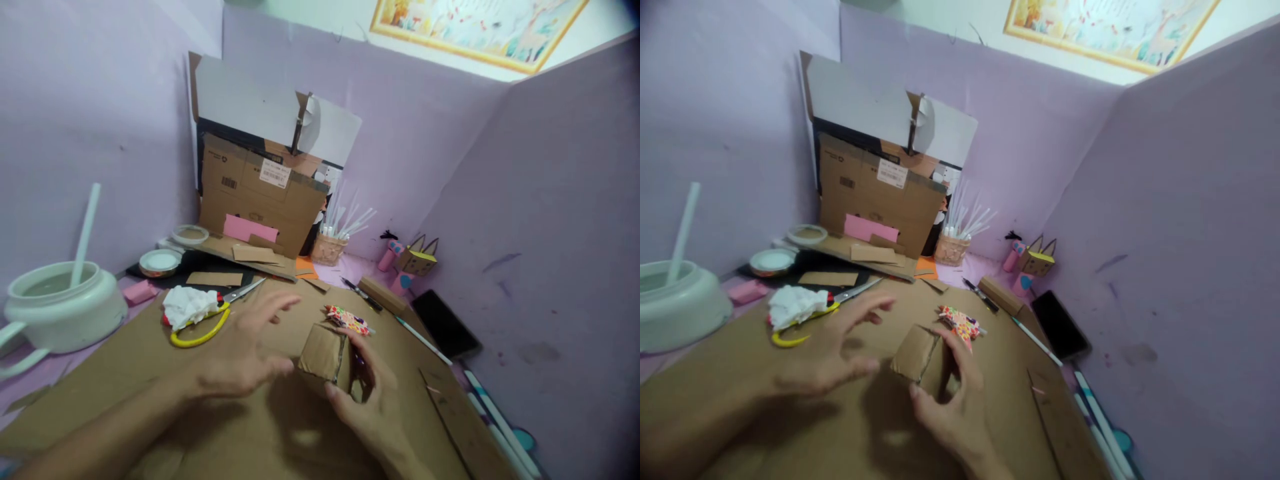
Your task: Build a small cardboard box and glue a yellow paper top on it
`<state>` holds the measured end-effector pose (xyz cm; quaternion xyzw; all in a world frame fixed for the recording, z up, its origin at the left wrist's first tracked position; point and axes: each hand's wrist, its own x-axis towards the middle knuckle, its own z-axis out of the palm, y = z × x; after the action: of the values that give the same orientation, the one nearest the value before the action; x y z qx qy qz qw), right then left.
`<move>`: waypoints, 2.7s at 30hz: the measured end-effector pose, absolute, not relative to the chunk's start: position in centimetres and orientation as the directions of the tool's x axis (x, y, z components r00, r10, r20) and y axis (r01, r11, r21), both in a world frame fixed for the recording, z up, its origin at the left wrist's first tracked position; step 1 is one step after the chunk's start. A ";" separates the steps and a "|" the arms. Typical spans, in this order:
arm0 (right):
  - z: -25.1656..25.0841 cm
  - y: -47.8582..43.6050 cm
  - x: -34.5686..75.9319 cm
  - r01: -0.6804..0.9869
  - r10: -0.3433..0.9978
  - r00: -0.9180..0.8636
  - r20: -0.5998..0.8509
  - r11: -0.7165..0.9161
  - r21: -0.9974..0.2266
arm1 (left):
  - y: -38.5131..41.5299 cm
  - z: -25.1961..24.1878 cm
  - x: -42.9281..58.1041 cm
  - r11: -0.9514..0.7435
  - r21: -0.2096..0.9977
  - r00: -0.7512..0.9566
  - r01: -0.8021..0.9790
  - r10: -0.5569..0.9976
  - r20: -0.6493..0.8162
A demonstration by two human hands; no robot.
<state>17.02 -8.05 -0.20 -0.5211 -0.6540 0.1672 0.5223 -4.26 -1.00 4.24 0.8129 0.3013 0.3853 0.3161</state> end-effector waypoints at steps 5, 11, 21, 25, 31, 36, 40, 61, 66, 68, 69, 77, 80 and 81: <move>-0.7 -8.2 16.5 0.209 0.913 -0.049 0.405 0.405 -0.890 | -3.0 3.0 -2.7 -0.477 0.863 0.695 0.166 0.678 0.241; 0.2 -8.2 15.7 0.174 0.919 -0.102 0.382 0.394 -0.902 | -3.5 3.6 -2.7 -0.406 0.882 0.644 0.239 0.746 0.170; 0.6 -8.6 16.5 0.381 0.912 -0.102 0.398 0.405 -0.831 | -3.8 3.8 -2.5 -0.370 0.916 0.674 0.154 0.718 0.177; 0.3 -8.6 16.7 0.392 0.898 -0.111 0.426 0.434 -0.811 | -3.8 3.6 -2.5 -0.365 0.922 0.693 0.131 0.699 0.178; -0.3 -8.6 16.8 0.395 0.901 -0.103 0.421 0.426 -0.814 | -3.2 3.1 -2.6 -0.403 0.902 0.701 0.156 0.688 0.186; -0.7 -8.6 16.9 0.398 0.890 -0.094 0.447 0.445 -0.802 | -3.5 3.7 -2.5 -0.398 0.906 0.695 0.141 0.692 0.196; -0.6 -8.7 17.1 0.385 0.911 -0.090 0.403 0.405 -0.830 | -3.3 3.5 -2.4 -0.265 0.963 0.696 0.054 0.702 0.154; 0.5 -8.3 16.6 0.650 0.895 -0.122 0.429 0.399 -0.647 | -1.5 2.1 -2.7 -0.599 0.765 0.669 0.235 0.671 0.320; 0.6 -8.5 16.5 0.567 0.863 -0.073 0.500 0.448 -0.691 | -2.0 1.7 -1.8 -0.445 0.871 0.643 0.207 0.733 0.222; 0.7 -8.5 16.6 0.534 0.857 -0.063 0.512 0.462 -0.708 | -2.1 1.2 -1.5 -0.328 0.932 0.641 0.156 0.751 0.157; 0.8 -8.5 16.6 0.526 0.853 -0.072 0.518 0.473 -0.707 | -2.2 1.1 -1.3 -0.296 0.943 0.644 0.149 0.753 0.135; 0.8 -8.4 16.9 0.494 0.829 -0.185 0.527 0.542 -0.680 | -2.8 1.9 -1.1 -0.377 0.897 0.671 0.230 0.729 0.134; 0.7 -8.4 17.1 0.498 0.819 -0.209 0.534 0.559 -0.663 | -2.8 1.7 -1.1 -0.378 0.910 0.678 0.170 0.715 0.170; 0.8 -8.4 17.2 0.505 0.808 -0.221 0.546 0.574 -0.645 | -2.7 1.6 -1.1 -0.369 0.915 0.667 0.166 0.725 0.171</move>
<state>17.17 -8.42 0.76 -0.4301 -0.7631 0.1675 0.4524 -1.14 -2.72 1.58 0.7750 0.2874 0.2895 0.4826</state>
